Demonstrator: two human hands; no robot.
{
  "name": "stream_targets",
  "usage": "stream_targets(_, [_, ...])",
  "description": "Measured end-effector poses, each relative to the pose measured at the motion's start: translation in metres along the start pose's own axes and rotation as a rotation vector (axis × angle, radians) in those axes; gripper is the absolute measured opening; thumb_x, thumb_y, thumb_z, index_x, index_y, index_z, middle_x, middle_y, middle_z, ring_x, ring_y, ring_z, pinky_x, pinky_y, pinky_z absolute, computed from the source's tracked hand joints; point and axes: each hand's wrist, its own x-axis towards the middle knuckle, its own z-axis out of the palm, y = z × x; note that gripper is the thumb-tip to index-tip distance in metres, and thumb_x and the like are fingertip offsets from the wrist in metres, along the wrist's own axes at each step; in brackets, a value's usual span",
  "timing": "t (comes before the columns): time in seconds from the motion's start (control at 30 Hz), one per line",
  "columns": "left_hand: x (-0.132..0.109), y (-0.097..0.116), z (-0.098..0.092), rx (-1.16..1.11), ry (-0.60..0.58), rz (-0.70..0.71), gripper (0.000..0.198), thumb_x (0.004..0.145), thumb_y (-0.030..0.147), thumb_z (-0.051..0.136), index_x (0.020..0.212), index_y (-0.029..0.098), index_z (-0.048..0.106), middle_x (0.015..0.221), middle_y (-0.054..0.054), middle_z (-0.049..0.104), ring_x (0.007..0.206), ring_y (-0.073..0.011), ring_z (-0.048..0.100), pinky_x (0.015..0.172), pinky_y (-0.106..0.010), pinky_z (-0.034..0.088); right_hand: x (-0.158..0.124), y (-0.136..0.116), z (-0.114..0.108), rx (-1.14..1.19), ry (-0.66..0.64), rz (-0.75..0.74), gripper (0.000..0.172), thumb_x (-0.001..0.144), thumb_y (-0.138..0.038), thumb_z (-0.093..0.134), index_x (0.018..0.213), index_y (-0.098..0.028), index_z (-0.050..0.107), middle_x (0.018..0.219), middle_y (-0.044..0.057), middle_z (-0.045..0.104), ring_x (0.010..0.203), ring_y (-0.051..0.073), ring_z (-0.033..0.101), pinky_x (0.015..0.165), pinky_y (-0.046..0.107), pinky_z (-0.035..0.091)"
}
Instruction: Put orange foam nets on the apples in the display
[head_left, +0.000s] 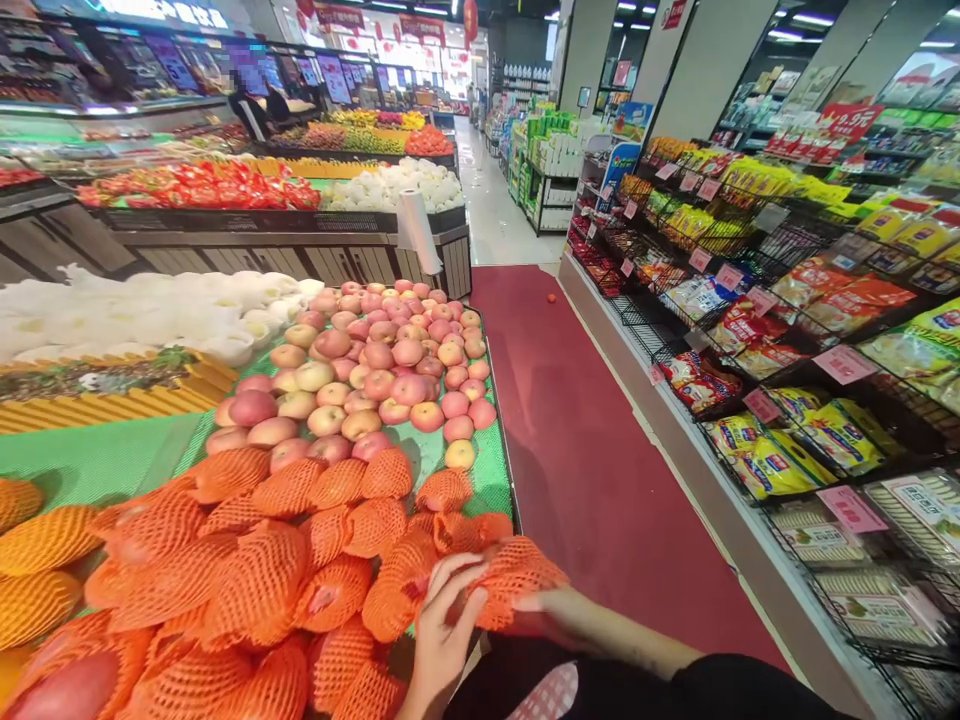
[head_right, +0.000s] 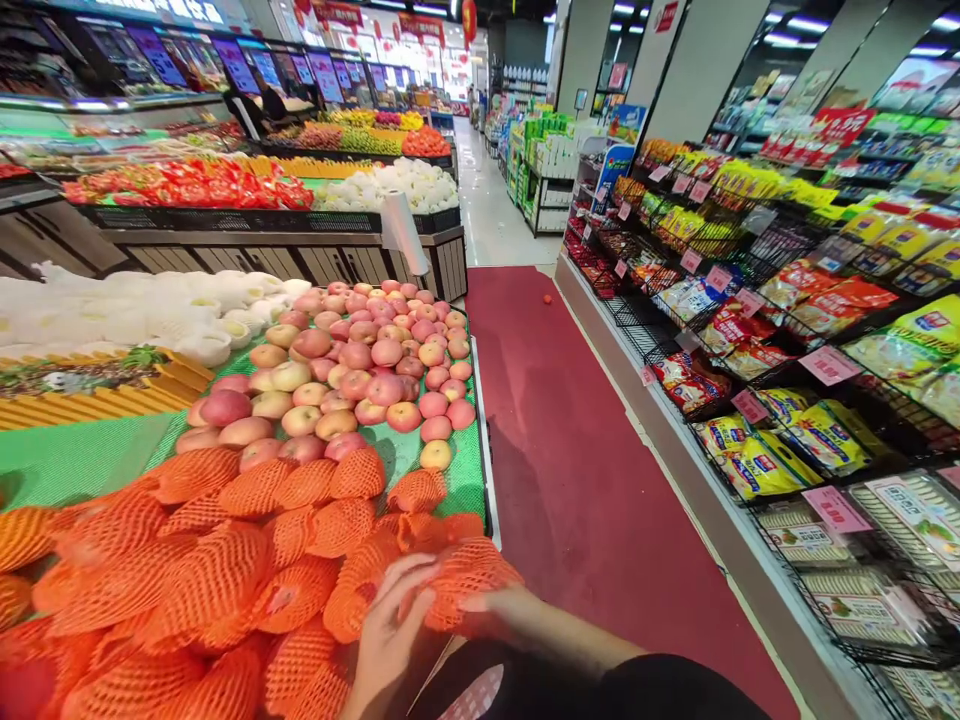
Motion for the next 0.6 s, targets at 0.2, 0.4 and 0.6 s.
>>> stream_targets(0.2, [-0.054, 0.025, -0.022, -0.05, -0.1, -0.108, 0.028, 0.093, 0.044, 0.066, 0.078, 0.022, 0.056, 0.11, -0.011, 0.066, 0.11, -0.0286, 0.066, 0.099, -0.042, 0.053, -0.025, 0.049, 0.029, 0.191, 0.245, 0.021, 0.058, 0.049, -0.02, 0.079, 0.106, -0.028, 0.072, 0.103, 0.004, 0.076, 0.112, 0.032, 0.069, 0.111, 0.05, 0.046])
stream_targets(0.4, [-0.115, 0.004, -0.027, -0.237, 0.122, -0.29, 0.035, 0.1, 0.061, 0.051, 0.1, 0.027, 0.057, 0.131, -0.013, 0.065, 0.131, -0.0309, 0.059, 0.113, -0.049, 0.048, -0.028, 0.08, 0.054, 0.196, -0.061, 0.129, 0.047, 0.066, -0.041, 0.076, 0.111, -0.027, 0.076, 0.12, 0.007, 0.076, 0.126, 0.033, 0.065, 0.117, 0.049, 0.04])
stream_targets(0.6, [-0.131, -0.019, -0.018, -0.43, 0.173, -0.477, 0.069, 0.087, 0.08, 0.056, 0.131, 0.027, 0.058, 0.146, -0.014, 0.061, 0.144, -0.0376, 0.052, 0.123, -0.056, 0.041, -0.035, 0.09, 0.052, 0.148, -0.188, 0.273, 0.072, 0.074, -0.078, 0.073, 0.12, -0.023, 0.075, 0.128, 0.011, 0.074, 0.142, 0.034, 0.054, 0.126, 0.05, 0.027])
